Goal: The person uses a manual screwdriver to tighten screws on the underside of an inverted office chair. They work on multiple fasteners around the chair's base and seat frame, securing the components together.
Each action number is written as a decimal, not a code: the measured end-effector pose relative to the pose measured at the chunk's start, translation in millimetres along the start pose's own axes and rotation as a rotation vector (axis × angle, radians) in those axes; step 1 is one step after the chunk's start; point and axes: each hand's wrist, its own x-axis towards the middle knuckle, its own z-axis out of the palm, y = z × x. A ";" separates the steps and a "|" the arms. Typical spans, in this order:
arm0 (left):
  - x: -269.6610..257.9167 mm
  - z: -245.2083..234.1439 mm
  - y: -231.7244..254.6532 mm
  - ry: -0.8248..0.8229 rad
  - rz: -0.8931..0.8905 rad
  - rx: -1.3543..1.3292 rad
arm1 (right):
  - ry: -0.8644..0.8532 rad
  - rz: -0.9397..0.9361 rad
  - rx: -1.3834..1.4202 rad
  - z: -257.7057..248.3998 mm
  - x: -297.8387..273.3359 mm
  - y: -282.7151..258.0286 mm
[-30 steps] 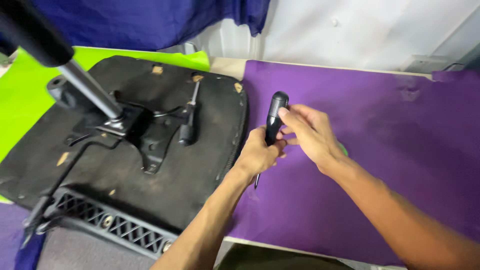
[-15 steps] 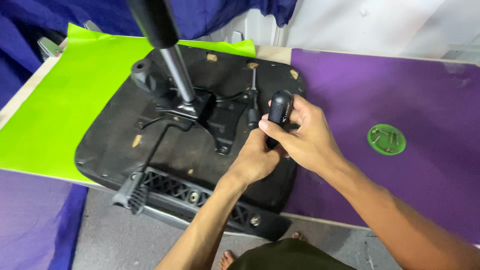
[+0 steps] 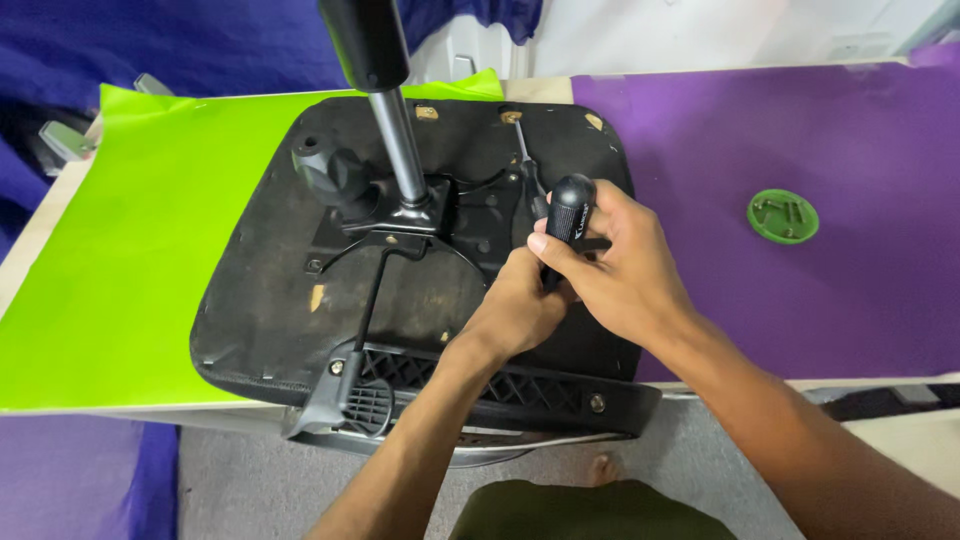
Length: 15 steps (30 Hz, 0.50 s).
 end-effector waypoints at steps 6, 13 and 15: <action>11.6 8.5 -8.3 -0.024 0.199 -0.076 | 0.012 0.034 0.000 -7.4 0.1 7.1; 12.0 12.9 -7.7 0.015 0.321 -0.165 | -0.073 0.045 0.039 -16.3 9.0 10.2; 9.0 12.7 -3.6 0.028 0.318 -0.151 | -0.098 0.039 0.061 -17.8 10.8 11.0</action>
